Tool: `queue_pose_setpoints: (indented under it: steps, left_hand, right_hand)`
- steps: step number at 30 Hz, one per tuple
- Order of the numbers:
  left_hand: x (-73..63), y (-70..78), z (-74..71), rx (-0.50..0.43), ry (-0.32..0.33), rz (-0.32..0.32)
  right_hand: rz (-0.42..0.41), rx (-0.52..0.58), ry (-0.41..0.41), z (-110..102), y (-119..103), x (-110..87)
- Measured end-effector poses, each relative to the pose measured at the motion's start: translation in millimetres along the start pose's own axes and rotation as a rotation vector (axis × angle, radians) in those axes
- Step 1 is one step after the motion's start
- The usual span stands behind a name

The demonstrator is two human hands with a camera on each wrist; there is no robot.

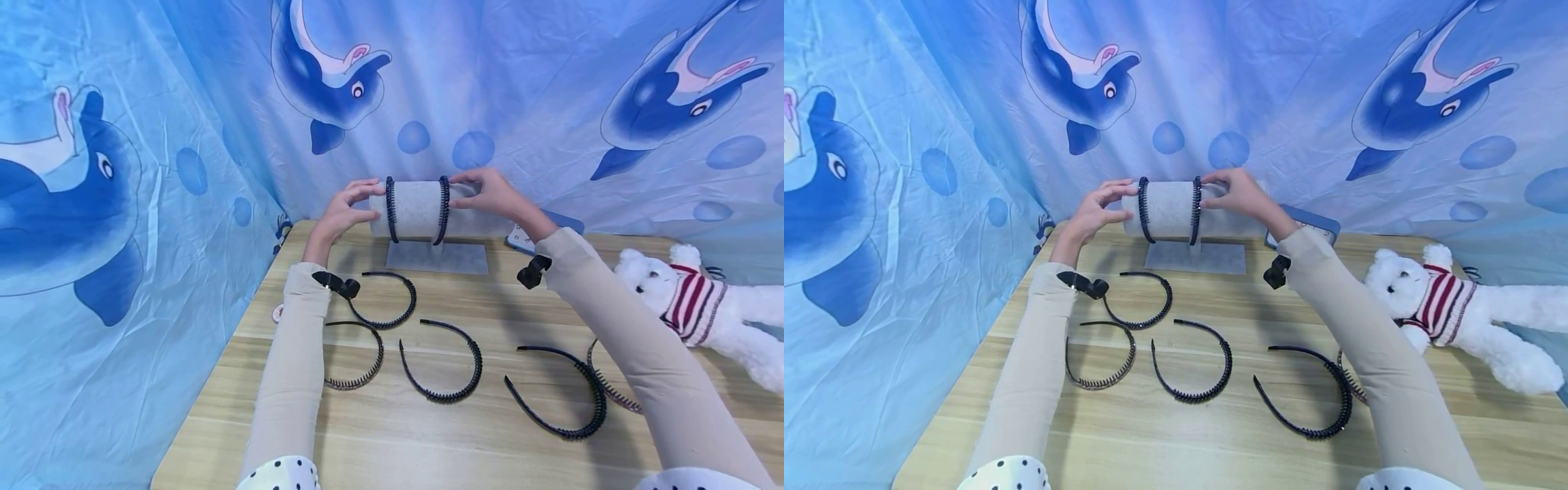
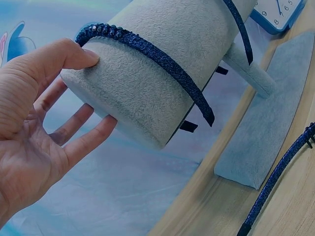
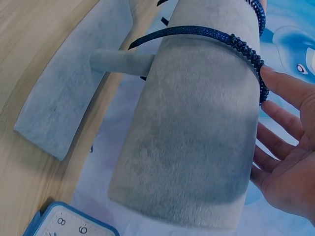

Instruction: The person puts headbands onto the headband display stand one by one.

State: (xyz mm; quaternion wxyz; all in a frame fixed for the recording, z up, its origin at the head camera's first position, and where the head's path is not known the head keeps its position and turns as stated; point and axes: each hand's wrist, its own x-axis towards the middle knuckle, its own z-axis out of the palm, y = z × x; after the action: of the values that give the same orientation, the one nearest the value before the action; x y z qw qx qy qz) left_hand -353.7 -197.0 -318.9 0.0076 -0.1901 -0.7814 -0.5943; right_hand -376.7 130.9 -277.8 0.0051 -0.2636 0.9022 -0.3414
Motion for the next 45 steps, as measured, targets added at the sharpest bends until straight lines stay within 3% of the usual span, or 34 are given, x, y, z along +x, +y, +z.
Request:
queue_pose_setpoints:
  steps: [19, 45]
  left_hand:
    - [-2.1, 0.1, 0.4, -0.024, 0.005, -0.006]
    - [-1.8, 2.3, 2.4, -0.021, 0.011, -0.013]
  right_hand:
    - [-0.033, 0.056, -0.005, 19.5, -18.4, 15.5]
    - [-0.041, 0.027, -0.006, 37.3, -38.6, 30.0]
